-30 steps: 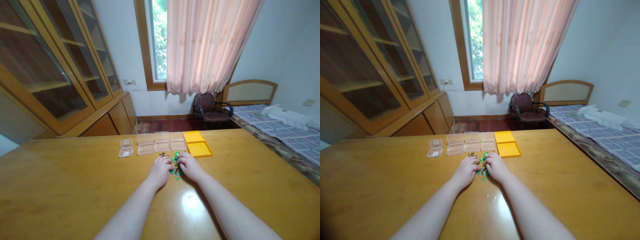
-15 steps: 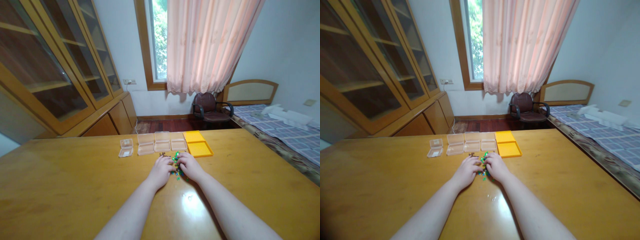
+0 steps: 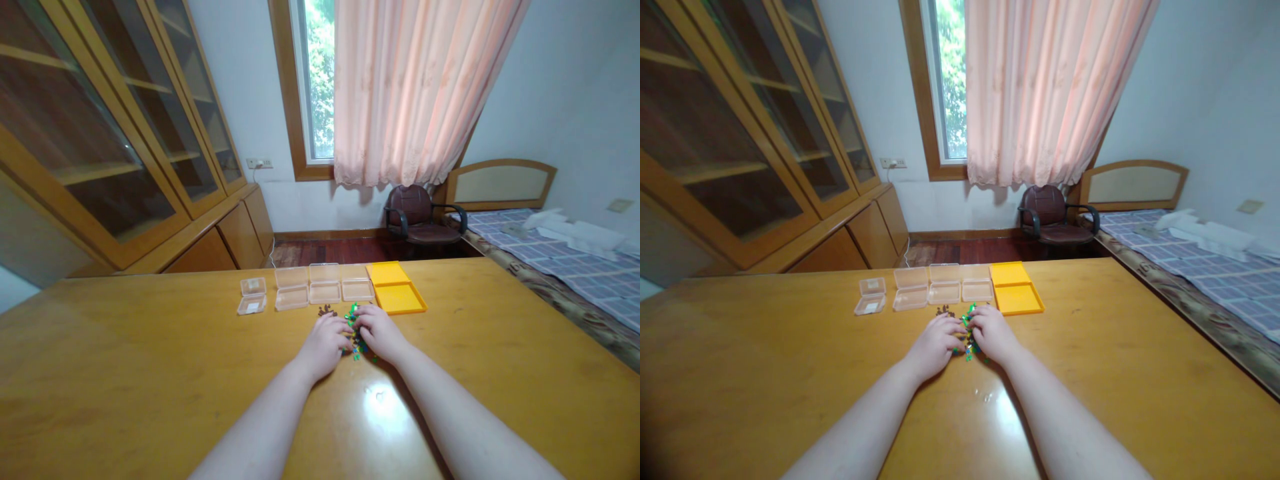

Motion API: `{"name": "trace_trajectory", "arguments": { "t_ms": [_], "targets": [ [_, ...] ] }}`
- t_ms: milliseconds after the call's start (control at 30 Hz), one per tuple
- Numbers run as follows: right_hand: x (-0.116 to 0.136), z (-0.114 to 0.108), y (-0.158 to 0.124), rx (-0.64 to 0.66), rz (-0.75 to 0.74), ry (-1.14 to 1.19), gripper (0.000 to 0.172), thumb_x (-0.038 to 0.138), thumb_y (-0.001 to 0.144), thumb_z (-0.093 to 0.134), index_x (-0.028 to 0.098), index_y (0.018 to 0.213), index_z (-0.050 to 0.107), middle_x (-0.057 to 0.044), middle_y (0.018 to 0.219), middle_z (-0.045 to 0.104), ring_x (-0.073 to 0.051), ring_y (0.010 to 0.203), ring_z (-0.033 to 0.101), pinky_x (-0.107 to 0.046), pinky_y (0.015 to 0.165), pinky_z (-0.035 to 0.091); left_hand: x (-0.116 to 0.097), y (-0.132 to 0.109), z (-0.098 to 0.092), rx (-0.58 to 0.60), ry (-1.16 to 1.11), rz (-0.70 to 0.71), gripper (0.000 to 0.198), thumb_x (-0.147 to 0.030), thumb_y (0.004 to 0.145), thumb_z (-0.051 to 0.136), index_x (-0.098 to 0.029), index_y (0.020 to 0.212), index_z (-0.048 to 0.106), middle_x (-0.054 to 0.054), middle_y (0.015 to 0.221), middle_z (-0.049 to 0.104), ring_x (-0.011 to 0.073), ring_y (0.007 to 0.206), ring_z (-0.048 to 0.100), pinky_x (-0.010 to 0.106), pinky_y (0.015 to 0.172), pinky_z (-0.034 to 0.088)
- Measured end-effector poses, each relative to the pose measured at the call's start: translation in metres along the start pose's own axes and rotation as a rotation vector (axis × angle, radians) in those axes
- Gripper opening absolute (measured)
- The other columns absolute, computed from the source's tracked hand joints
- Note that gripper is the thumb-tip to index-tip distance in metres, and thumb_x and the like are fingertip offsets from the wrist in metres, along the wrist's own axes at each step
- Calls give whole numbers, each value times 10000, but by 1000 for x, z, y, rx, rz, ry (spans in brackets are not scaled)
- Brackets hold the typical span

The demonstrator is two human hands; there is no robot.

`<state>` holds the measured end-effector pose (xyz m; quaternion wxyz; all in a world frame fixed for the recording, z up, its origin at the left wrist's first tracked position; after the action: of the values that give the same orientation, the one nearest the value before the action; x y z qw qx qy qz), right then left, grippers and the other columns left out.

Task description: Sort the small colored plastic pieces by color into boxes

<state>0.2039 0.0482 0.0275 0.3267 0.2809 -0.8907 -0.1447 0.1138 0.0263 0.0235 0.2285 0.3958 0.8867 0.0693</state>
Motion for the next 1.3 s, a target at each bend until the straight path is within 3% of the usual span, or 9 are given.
{"name": "trace_trajectory", "arguments": {
  "t_ms": [600, 967, 1133, 1300],
  "targets": [
    [-4, 2, -1, 8, 18, -4, 253, 47, 693, 483, 196, 744, 681, -63, 955, 653, -182, 965, 544, -348, 896, 412, 30, -3, -6, -95, 67, -256, 284, -130, 790, 492, -259, 968, 672, 29, 1027, 638, 182, 984, 527, 364, 922, 391],
    [-5, 2, -1, 4, 12, -3, 261, 44, 689, 486, 208, 746, 681, -59, 962, 652, -186, 963, 545, -356, 891, 414, 32, -3, -4, -76, 73, -273, 261, -114, 763, 517, -268, 867, 701, 23, 1035, 636, 189, 989, 529, 366, 920, 392],
    [-5, 3, -1, 11, 14, -1, 254, 48, 693, 486, 204, 736, 682, -62, 957, 655, -188, 964, 546, -361, 892, 415, 28, -3, 0, -60, 65, -212, 261, -119, 754, 536, -284, 873, 700, 16, 1026, 635, 195, 1000, 517, 375, 919, 384],
    [-4, 2, -1, 4, 11, 9, 253, 47, 693, 491, 209, 734, 681, -58, 953, 655, -186, 964, 549, -362, 888, 419, 31, -5, -4, -113, 65, -235, 251, -93, 742, 517, -248, 804, 704, 22, 1008, 641, 191, 982, 525, 375, 922, 381]
  ]
}}
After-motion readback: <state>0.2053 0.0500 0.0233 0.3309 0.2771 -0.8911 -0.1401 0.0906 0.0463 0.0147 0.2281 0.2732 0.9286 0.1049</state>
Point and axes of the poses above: each hand's wrist, its own y-axis towards the middle knuckle, its own z-axis out of the palm, x = y × z, the point moved 9 cm from there along y, towards the middle knuckle
